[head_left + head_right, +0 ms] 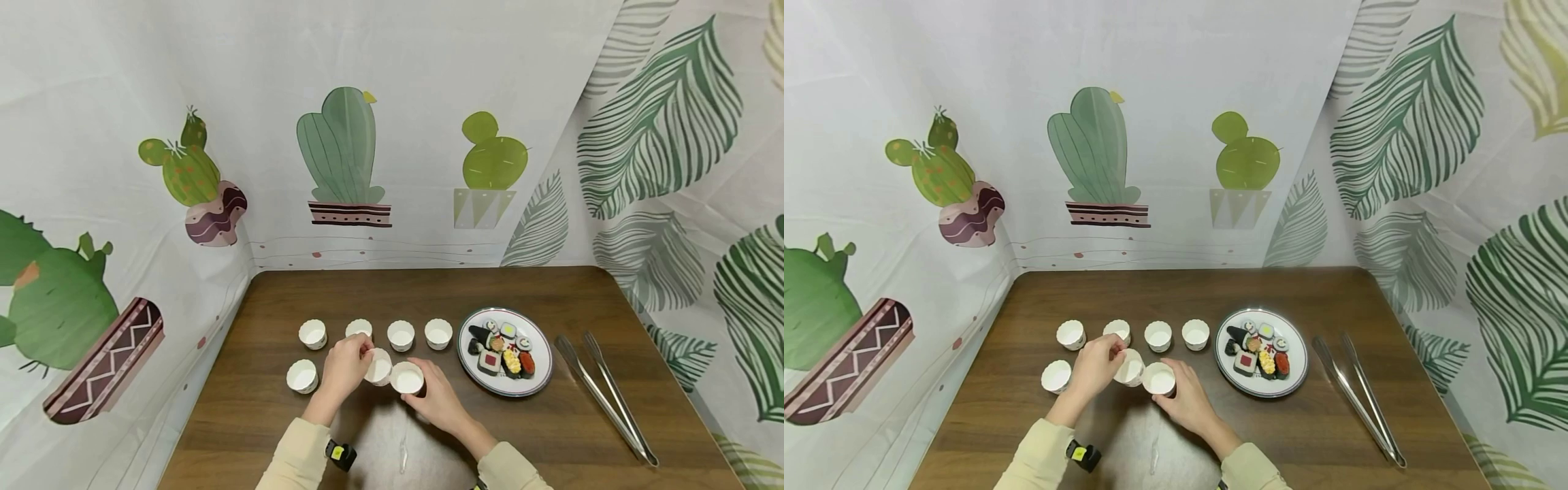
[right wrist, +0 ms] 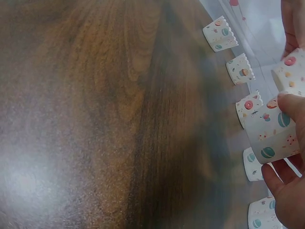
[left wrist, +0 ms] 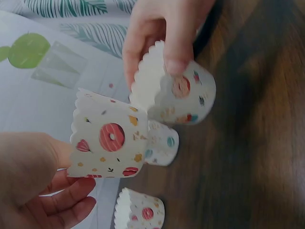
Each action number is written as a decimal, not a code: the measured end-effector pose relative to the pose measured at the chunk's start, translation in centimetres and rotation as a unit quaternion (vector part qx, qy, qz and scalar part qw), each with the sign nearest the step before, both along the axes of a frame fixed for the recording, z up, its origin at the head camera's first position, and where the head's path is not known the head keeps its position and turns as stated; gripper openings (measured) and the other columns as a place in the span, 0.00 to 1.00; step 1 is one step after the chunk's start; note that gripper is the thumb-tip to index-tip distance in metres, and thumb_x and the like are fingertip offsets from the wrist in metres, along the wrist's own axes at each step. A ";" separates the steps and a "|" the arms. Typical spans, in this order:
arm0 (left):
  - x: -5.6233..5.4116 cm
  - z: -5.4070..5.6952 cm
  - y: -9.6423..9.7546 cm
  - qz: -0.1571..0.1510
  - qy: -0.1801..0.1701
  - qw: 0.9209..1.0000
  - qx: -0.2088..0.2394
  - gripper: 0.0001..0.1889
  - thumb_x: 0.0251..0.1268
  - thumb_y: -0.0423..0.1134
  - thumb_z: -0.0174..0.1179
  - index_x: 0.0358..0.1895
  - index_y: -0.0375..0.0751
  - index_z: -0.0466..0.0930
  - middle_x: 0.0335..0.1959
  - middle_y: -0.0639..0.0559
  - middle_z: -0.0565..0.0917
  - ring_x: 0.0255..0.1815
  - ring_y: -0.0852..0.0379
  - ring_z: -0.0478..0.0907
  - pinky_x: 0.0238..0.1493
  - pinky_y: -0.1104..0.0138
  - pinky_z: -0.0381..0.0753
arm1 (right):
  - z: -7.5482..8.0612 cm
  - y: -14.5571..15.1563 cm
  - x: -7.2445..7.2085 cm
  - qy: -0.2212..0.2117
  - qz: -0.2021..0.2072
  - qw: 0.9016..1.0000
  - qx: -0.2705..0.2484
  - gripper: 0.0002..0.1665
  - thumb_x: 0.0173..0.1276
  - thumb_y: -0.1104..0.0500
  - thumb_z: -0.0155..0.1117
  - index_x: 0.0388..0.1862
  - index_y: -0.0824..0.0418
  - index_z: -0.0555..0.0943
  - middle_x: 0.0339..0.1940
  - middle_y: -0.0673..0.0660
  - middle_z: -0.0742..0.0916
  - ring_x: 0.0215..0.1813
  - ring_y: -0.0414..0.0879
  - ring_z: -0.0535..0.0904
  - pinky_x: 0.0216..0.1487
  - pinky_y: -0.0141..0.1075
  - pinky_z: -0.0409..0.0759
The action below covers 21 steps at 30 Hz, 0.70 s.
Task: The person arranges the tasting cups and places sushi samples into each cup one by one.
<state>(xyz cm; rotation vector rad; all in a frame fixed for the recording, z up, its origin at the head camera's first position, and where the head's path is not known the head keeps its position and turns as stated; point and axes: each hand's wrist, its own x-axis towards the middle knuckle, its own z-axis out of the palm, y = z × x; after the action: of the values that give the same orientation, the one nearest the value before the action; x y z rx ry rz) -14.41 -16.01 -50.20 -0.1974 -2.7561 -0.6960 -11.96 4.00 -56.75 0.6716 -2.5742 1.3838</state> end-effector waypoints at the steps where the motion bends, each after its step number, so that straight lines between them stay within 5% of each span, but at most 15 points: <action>1: 0.0 -0.2 -0.2 0.002 0.002 1.000 -0.001 0.09 0.47 0.33 0.66 0.22 0.50 0.75 0.18 0.60 0.76 0.18 0.64 0.70 0.19 0.70 0.66 | -0.1 0.0 0.0 0.002 -0.001 1.000 0.002 0.40 0.42 0.61 0.76 0.57 0.63 0.71 0.50 0.60 0.80 0.51 0.51 0.75 0.51 0.44 0.72; 8: -0.2 -0.6 -1.4 0.016 -0.002 1.000 0.000 0.09 0.47 0.32 0.66 0.22 0.49 0.76 0.19 0.59 0.76 0.19 0.64 0.70 0.20 0.69 0.67 | -0.4 0.2 0.1 0.012 -0.011 1.000 0.016 0.40 0.42 0.60 0.76 0.58 0.61 0.71 0.49 0.58 0.80 0.50 0.49 0.75 0.49 0.44 0.72; 21: -0.6 -2.3 -2.8 0.039 -0.066 0.997 -0.029 0.06 0.49 0.33 0.65 0.24 0.47 0.76 0.19 0.58 0.75 0.20 0.60 0.71 0.20 0.66 0.68 | -0.2 0.3 0.2 -0.013 -0.014 1.000 0.020 0.41 0.42 0.60 0.76 0.58 0.59 0.71 0.49 0.56 0.80 0.51 0.48 0.74 0.51 0.44 0.72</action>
<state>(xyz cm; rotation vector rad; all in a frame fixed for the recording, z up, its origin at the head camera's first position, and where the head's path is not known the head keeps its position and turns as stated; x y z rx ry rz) -14.98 -18.78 -52.45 -0.0586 -2.8937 -0.6300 -11.71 4.25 -56.91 0.6241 -2.6261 1.3449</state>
